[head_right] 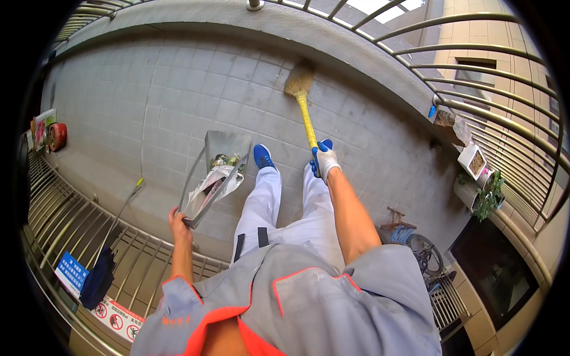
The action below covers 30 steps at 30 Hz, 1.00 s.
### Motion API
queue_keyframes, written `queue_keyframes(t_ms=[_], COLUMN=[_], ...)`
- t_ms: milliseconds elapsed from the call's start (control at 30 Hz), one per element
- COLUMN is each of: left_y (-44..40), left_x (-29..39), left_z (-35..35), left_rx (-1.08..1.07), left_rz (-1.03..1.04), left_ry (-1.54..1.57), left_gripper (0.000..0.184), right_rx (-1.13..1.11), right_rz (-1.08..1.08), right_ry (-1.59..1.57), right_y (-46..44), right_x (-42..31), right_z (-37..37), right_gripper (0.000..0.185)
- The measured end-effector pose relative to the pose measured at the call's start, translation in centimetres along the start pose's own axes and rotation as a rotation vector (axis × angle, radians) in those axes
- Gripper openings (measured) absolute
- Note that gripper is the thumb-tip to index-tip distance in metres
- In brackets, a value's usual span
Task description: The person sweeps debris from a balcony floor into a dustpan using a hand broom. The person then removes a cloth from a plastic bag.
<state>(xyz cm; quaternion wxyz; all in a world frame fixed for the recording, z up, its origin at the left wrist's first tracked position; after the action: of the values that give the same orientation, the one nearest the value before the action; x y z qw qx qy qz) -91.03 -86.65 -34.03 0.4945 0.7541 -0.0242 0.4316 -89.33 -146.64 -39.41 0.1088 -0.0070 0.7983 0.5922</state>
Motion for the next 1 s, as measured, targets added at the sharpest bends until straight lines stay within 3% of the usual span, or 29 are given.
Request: queue_keyframes(t_ms=[400, 700, 833, 1000], left_y=[-0.2, 1.2, 1.1, 0.8], left_x=[2.5, 4.2, 4.4, 3.8], left_z=[5.8, 8.2, 8.5, 8.2], left_rx=[-0.175, -0.183, -0.193, -0.187], left_rz=[0.064, 0.115, 0.113, 0.105], left_ry=[-0.044, -0.060, -0.080, -0.129], left_gripper=[0.051, 0.053, 0.052, 0.052], right_rx=[0.022, 0.020, 0.128, 0.128], right_rz=[-0.085, -0.334, -0.321, -0.238], right_ry=[0.013, 0.584, 0.705, 0.640], right_y=[9.8, -1.0, -6.8, 1.8], right_x=[3.4, -1.3, 4.1, 5.6], right_z=[-1.1, 5.8, 3.4, -2.1], right_gripper=[0.045, 0.047, 0.046, 0.046])
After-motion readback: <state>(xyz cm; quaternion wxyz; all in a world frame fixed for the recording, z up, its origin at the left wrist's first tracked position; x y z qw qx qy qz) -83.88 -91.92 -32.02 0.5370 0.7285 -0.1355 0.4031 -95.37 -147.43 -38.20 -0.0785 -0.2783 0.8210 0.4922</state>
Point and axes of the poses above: each hand's wrist, its own y-axis away from the middle knuckle, its own z-axis out of the palm, x = y × z, the point moved 9 cm from there along -y, towards the middle knuckle, and after that the axes turned 12 degrees about y, right-handed, at the moved point
